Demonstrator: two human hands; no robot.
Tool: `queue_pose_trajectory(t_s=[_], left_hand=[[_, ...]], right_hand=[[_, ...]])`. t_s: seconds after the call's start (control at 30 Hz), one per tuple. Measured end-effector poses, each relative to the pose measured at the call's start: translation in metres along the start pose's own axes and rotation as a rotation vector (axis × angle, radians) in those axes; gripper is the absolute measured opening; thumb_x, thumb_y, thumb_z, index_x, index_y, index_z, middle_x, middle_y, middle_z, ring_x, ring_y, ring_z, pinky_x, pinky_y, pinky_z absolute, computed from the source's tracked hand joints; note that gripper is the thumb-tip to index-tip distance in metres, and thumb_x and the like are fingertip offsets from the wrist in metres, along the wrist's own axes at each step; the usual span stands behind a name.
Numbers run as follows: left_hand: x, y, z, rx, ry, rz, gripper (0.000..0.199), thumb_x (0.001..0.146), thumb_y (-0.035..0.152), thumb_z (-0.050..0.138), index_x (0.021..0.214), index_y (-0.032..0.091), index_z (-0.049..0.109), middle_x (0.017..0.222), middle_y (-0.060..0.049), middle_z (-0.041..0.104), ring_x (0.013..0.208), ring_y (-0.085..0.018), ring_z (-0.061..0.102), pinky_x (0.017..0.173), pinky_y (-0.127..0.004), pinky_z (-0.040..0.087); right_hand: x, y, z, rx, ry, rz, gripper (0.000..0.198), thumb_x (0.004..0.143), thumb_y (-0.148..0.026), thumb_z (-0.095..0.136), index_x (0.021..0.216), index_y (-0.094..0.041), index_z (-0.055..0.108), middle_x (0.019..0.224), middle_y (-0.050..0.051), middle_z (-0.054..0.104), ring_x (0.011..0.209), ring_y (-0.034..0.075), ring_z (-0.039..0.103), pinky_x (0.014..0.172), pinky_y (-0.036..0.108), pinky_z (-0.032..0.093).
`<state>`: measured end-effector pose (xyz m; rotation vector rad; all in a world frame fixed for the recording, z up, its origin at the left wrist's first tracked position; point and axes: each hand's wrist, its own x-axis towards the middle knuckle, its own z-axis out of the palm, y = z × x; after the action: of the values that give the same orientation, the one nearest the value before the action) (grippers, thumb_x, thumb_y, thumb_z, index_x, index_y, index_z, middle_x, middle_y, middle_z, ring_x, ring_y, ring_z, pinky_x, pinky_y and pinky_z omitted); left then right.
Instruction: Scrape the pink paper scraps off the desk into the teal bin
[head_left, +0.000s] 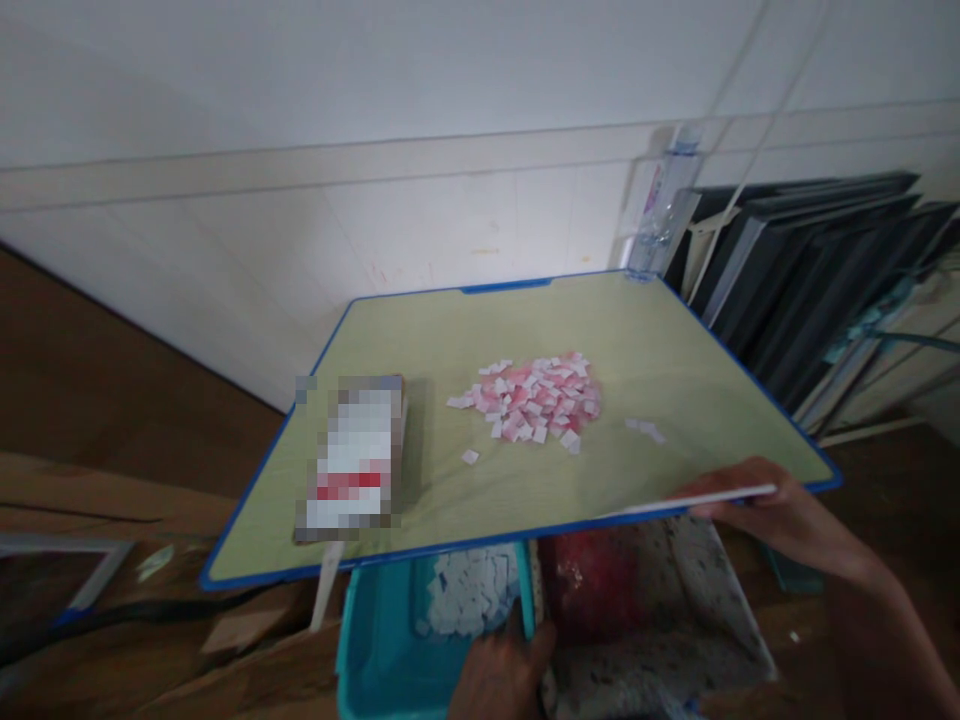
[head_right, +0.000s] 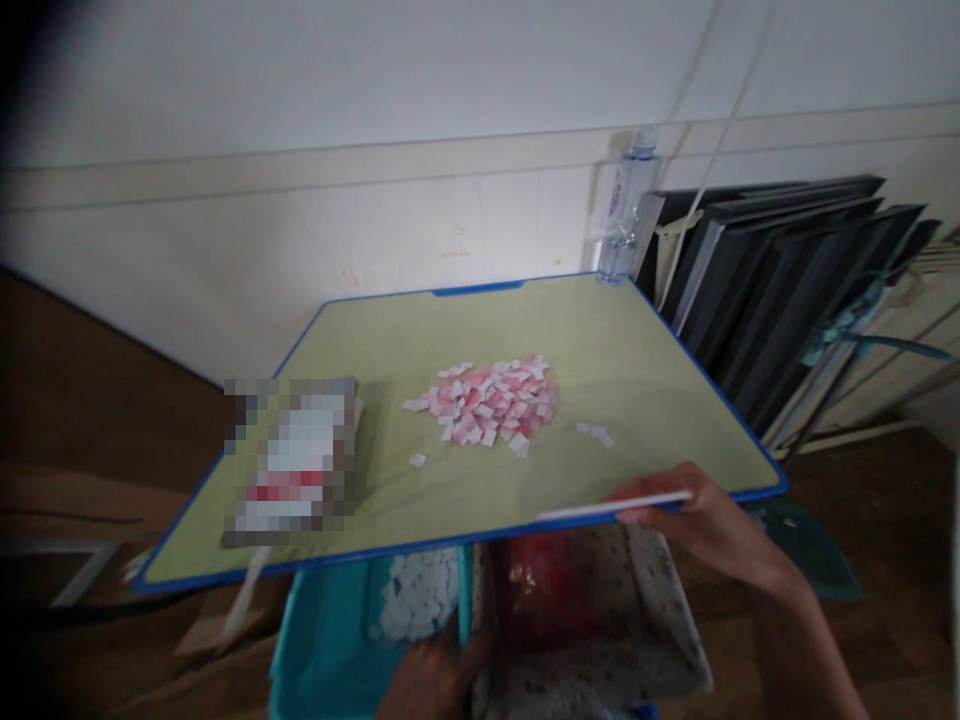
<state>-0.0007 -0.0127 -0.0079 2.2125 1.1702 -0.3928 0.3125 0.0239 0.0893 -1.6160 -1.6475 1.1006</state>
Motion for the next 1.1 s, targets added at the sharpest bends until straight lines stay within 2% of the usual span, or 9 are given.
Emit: queue_pose_trajectory(t_s=[0.07,0.2,0.3,0.5,0.67,0.8,1.1], left_hand=[[0.001,0.0,-0.001,0.016,-0.005,0.001,0.06,0.064,0.037,0.071,0.119,0.024,0.052,0.121,-0.014,0.052,0.1,-0.033,0.055,0.081,-0.039,0.045],[0.0,0.002,-0.004,0.046,0.006,0.008,0.062,0.063,0.035,0.073,0.12,0.024,0.051,0.125,-0.014,0.05,0.104,-0.033,0.053,0.084,-0.039,0.044],[-0.001,0.004,-0.005,0.071,0.0,0.002,0.058,0.063,0.036,0.073,0.116,0.023,0.054,0.123,-0.015,0.052,0.103,-0.032,0.054,0.083,-0.039,0.045],[0.001,0.0,-0.001,0.055,0.0,0.018,0.057,0.065,0.042,0.072,0.116,0.022,0.054,0.119,-0.016,0.054,0.091,-0.031,0.059,0.075,-0.04,0.049],[0.0,-0.001,0.001,0.061,0.021,0.027,0.059,0.063,0.039,0.074,0.116,0.022,0.054,0.114,-0.016,0.056,0.091,-0.031,0.058,0.075,-0.04,0.049],[-0.002,0.002,-0.004,0.049,0.012,0.021,0.053,0.066,0.037,0.071,0.114,0.021,0.056,0.12,-0.016,0.053,0.092,-0.031,0.059,0.076,-0.04,0.048],[0.0,-0.002,0.001,0.035,0.028,0.061,0.058,0.066,0.044,0.072,0.116,0.021,0.054,0.116,-0.017,0.055,0.09,-0.032,0.06,0.074,-0.041,0.049]], right_hand=[[-0.014,0.005,0.001,-0.044,0.148,-0.031,0.021,0.067,-0.042,0.069,0.074,-0.024,0.076,0.076,0.003,0.076,0.069,0.024,0.069,0.065,0.033,0.055],[-0.024,0.028,-0.002,-0.157,0.662,0.009,0.02,0.068,-0.039,0.069,0.077,-0.022,0.075,0.077,0.004,0.076,0.068,0.025,0.07,0.06,0.032,0.056],[-0.017,0.043,-0.002,-0.2,0.813,0.05,0.025,0.07,-0.037,0.068,0.083,-0.017,0.073,0.078,0.005,0.076,0.068,0.025,0.07,0.057,0.031,0.056],[-0.004,0.04,0.007,-0.234,0.79,-0.003,0.017,0.071,-0.037,0.067,0.078,-0.023,0.074,0.078,0.0,0.076,0.072,0.024,0.071,0.064,0.032,0.057],[-0.002,0.039,0.01,-0.24,0.752,-0.054,0.019,0.072,-0.038,0.066,0.08,-0.022,0.074,0.081,0.002,0.076,0.073,0.025,0.071,0.066,0.034,0.058],[-0.003,0.041,0.009,-0.248,0.709,-0.093,0.02,0.075,-0.037,0.064,0.081,-0.02,0.073,0.082,0.004,0.076,0.071,0.024,0.071,0.062,0.033,0.058],[-0.018,0.046,0.011,-0.302,0.472,-0.264,0.016,0.077,-0.027,0.062,0.088,-0.025,0.074,0.086,0.001,0.076,0.072,0.022,0.071,0.068,0.031,0.058]])
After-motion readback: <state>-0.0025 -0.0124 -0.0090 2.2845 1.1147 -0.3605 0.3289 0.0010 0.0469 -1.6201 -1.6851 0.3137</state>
